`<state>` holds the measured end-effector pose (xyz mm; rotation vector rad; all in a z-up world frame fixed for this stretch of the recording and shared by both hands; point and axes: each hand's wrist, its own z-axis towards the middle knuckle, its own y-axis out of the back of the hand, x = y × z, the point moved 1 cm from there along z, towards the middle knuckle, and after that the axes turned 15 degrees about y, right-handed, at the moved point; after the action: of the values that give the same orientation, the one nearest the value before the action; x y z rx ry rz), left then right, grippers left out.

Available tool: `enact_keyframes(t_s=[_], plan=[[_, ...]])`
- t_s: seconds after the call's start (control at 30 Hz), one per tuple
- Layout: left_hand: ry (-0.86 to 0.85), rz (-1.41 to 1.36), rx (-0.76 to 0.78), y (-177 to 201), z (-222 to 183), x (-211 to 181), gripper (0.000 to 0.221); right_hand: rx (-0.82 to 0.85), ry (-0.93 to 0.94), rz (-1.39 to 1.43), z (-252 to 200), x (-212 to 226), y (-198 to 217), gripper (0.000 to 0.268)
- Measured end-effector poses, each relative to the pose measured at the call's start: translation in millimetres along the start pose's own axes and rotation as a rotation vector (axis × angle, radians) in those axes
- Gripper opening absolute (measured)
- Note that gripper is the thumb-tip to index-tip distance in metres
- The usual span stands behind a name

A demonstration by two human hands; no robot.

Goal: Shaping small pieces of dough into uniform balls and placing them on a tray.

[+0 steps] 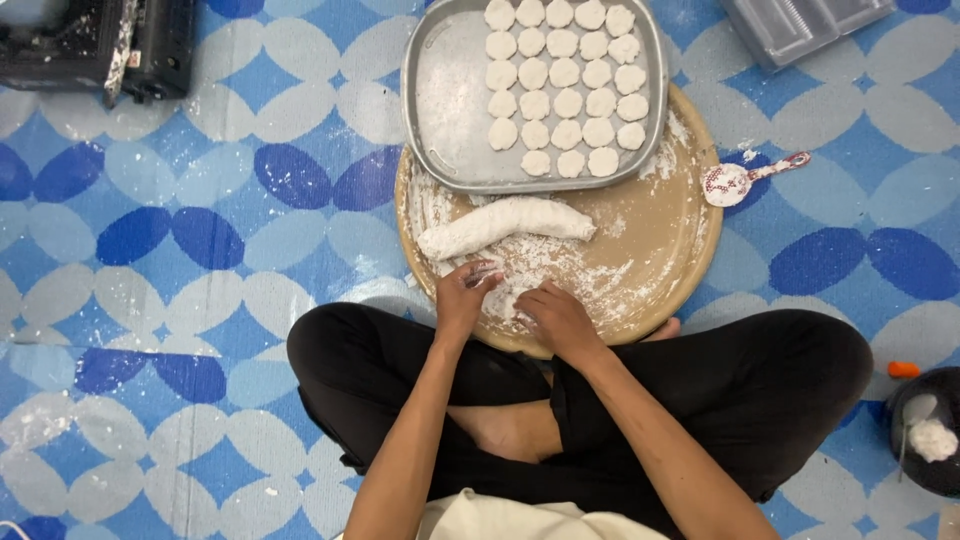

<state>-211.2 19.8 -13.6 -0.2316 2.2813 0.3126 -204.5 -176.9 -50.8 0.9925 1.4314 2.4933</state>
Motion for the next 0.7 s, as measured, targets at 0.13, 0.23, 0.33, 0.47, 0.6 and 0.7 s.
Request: enact_keyframes(t_s=[0.13,0.23,0.33,0.47,0.6,0.7], plan=[[0.02,-0.024,0.005,0.0,3.4,2.8,0.029,0.034,0.106,-0.01,7.0,-4.0,-10.5,0.023],[0.034,-0.008,-0.021,-1.2,6.3,0.2,0.026,0.017,0.089,-0.014,7.4,-6.9,-4.9,0.016],[0.015,-0.015,-0.021,-1.3,6.3,3.7,0.029,0.127,0.049,0.034,-2.2,-8.1,-1.0,0.024],[0.008,-0.012,-0.02,-3.1,10.7,8.7,0.027,0.217,-0.142,0.043,-16.3,-19.1,9.0,0.022],[0.025,0.065,0.015,-1.4,5.3,5.6,0.026,0.278,-0.25,0.084,-8.6,-1.9,44.3,0.034],[0.021,0.084,0.026,-2.7,3.1,4.3,0.022,0.34,-0.287,0.044,-24.4,-10.4,34.8,0.038]])
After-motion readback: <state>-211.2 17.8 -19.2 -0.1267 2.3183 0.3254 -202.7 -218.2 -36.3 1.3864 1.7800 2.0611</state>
